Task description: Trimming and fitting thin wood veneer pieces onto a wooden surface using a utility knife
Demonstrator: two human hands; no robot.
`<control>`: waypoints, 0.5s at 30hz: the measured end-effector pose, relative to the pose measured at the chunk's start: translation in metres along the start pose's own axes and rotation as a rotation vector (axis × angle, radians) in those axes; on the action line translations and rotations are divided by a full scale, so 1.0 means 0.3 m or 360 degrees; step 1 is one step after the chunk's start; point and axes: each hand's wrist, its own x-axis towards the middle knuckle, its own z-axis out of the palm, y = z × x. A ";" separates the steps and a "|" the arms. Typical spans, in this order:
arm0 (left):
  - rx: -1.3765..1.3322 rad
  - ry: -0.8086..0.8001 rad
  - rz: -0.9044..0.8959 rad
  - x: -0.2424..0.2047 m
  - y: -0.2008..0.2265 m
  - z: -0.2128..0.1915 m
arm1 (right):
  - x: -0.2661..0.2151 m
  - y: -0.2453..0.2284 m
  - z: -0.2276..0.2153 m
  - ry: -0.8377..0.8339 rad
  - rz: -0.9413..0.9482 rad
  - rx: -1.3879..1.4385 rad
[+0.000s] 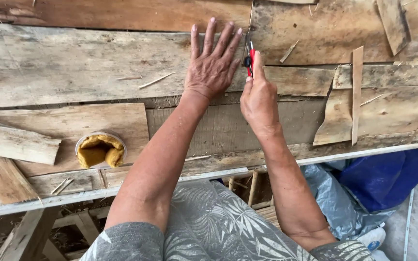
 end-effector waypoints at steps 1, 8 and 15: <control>-0.0014 -0.0065 -0.0027 0.004 0.002 -0.006 | -0.006 -0.003 0.002 -0.0018 0.0033 -0.0007; 0.0025 -0.0117 -0.0067 0.006 0.015 -0.041 | -0.052 -0.016 0.036 0.0015 0.0020 -0.0125; 0.0018 -0.0099 -0.0055 -0.005 0.013 -0.039 | -0.128 -0.012 0.049 -0.0022 0.0085 -0.0215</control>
